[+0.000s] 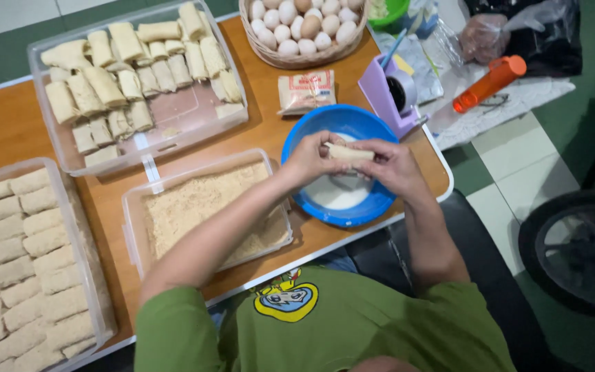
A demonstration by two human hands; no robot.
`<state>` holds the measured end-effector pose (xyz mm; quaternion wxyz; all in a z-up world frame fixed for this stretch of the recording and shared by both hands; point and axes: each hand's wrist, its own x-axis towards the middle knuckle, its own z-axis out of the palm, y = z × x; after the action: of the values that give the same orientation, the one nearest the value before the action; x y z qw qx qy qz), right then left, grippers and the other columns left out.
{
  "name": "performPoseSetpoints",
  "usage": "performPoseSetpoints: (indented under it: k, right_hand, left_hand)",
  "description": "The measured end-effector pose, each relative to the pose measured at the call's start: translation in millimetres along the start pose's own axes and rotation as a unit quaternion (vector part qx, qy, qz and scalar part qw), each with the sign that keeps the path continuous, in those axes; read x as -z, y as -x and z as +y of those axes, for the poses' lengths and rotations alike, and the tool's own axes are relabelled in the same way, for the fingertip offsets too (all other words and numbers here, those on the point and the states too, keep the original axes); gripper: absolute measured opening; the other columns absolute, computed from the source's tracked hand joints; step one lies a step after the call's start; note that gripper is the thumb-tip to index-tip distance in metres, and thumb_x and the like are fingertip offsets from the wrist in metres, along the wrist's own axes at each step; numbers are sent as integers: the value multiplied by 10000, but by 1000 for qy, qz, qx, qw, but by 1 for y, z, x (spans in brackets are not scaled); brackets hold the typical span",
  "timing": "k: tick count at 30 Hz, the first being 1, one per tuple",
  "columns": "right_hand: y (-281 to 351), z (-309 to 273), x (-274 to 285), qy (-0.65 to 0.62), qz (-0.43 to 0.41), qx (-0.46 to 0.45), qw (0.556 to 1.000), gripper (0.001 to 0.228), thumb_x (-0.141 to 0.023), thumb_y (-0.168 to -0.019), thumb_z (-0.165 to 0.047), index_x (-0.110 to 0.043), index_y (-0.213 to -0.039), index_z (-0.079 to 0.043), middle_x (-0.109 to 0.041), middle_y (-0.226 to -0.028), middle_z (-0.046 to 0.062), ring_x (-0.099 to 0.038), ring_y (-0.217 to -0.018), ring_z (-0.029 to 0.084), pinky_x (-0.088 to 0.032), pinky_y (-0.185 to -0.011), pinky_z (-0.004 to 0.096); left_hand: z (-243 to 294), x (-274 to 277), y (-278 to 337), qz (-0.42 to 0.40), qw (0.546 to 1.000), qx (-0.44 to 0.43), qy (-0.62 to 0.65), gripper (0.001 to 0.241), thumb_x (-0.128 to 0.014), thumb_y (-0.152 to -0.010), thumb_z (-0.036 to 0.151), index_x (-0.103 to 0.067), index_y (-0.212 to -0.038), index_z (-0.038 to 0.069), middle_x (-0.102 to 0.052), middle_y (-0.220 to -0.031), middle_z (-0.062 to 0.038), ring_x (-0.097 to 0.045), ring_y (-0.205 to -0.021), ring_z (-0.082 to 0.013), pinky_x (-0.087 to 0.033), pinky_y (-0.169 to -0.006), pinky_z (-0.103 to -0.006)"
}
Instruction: Dip rolled pastries in liquid batter and coat them thoroughly with breadcrumbs before placing them in a storage container.
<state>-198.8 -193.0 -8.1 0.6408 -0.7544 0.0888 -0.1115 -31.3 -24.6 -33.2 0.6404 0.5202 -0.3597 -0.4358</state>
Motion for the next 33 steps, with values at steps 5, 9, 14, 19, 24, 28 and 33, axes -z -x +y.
performPoseSetpoints:
  k: [5,9,14,19,24,28,33]
  right_hand:
    - [-7,-3,2,-70,-3,-45,997,388,-722,-900,57,-695,-1285,25,-752,-1002,75,-679,-752,80,-569,-654,227]
    - [-13,-12,-1,-122,-17,-58,991,368,-695,-923,56,-687,-1289,25,-754,-988,93,-693,-742,97,-578,-659,229]
    - [-8,-28,-3,-82,-5,-30,996,368,-672,-923,49,-671,-1291,23,-734,-1072,91,-710,-789,104,-595,-687,228]
    - [2,-32,-9,-30,62,1,998,379,-680,-935,56,-656,-1312,37,-708,-1164,77,-707,-875,94,-602,-732,234]
    - [7,-24,-4,-57,99,-52,992,344,-677,-963,57,-685,-1307,43,-733,-1011,117,-703,-781,121,-591,-696,244]
    - [7,-38,-14,-84,86,-36,992,302,-662,-998,23,-691,-1297,52,-742,-1105,150,-715,-824,155,-609,-737,263]
    - [13,-85,-37,256,51,213,942,535,-812,-808,65,-660,-1319,20,-562,-1425,207,-614,-1279,293,-556,-1006,373]
  left_hand:
    - [11,-7,6,46,990,-75,-108,444,-858,-791,23,-601,-1151,-6,-739,-1006,-91,-732,-912,-150,-625,-753,-304]
    - [32,-9,12,73,985,-33,-150,408,-838,-807,37,-618,-1148,-8,-760,-979,-95,-753,-890,-143,-620,-734,-301]
    - [3,-2,-5,66,990,-43,-115,416,-837,-808,25,-629,-1166,-19,-754,-960,-101,-746,-836,-152,-616,-701,-300]
    - [-10,-6,-16,28,999,-16,14,391,-799,-829,-16,-621,-1176,-26,-747,-941,-114,-744,-757,-156,-623,-644,-284]
    - [-15,-10,-20,-4,999,-15,50,393,-792,-853,-28,-608,-1201,-33,-741,-929,-127,-733,-738,-145,-609,-616,-270]
    - [-10,-2,-21,-16,998,-36,53,408,-791,-864,-10,-606,-1227,-24,-749,-945,-115,-734,-753,-131,-614,-627,-251]
    - [0,4,-17,-36,975,62,212,339,-761,-895,0,-631,-1206,-37,-754,-966,-154,-746,-772,-171,-633,-670,-254]
